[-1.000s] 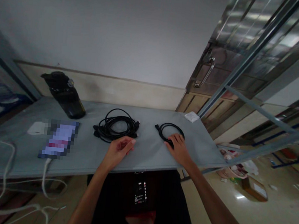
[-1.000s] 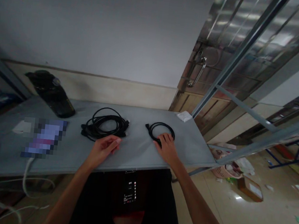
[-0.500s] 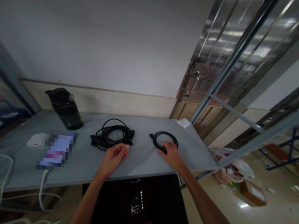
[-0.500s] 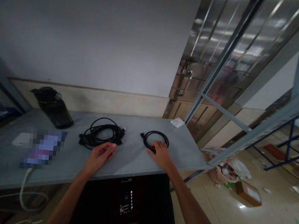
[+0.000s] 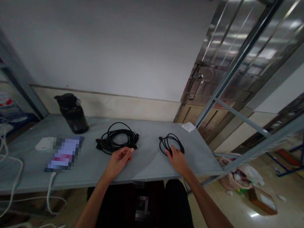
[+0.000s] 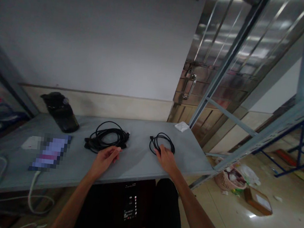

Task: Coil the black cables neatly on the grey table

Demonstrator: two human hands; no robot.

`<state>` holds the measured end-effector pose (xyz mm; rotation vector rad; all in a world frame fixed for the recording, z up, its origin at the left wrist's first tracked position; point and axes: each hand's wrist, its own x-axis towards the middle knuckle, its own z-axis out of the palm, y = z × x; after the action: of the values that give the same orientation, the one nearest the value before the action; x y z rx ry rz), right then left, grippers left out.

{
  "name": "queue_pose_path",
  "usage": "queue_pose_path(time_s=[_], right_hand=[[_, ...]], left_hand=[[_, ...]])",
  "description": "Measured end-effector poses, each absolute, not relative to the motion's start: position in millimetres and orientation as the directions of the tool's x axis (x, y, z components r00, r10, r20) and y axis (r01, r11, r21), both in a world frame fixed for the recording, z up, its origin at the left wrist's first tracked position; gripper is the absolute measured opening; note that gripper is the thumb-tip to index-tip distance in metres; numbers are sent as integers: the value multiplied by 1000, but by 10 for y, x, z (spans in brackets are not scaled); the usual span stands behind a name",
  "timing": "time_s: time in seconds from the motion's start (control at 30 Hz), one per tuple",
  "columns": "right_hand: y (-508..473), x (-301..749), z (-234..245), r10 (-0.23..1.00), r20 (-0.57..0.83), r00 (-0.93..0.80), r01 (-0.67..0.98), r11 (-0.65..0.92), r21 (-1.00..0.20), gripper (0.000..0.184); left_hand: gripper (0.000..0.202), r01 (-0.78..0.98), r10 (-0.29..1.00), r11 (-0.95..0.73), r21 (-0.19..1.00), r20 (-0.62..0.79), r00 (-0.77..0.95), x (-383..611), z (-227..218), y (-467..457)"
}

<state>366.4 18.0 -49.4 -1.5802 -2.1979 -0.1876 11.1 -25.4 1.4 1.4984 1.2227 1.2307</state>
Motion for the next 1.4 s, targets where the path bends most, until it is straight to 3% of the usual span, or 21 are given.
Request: queue_pose_path(time_s=[0.5,0.8,0.97,1.27,1.4], right_hand=[[159,3646,-511,876,411,-251,935,329,-131,46],[108,3649,-507,869,429,-246,935,329,-131,35],[8,3522,-463,851,418,-319,907,402,-126,26],[-378,2417,-383,731,371,-573,754,648,-111,28],[-456,2299,-259,727,340,-597,734,666,-135,31]], left_hand=[[61,196,983,-179,964,183,1,106,43,-278],[58,183,986,-166,969,169,-2,109,21,-266],[57,178,989,-148,973,146,25,115,57,-280],[58,221,985,-163,962,147,86,145,112,-293],[57,238,982,-180,955,160,101,133,117,-275]])
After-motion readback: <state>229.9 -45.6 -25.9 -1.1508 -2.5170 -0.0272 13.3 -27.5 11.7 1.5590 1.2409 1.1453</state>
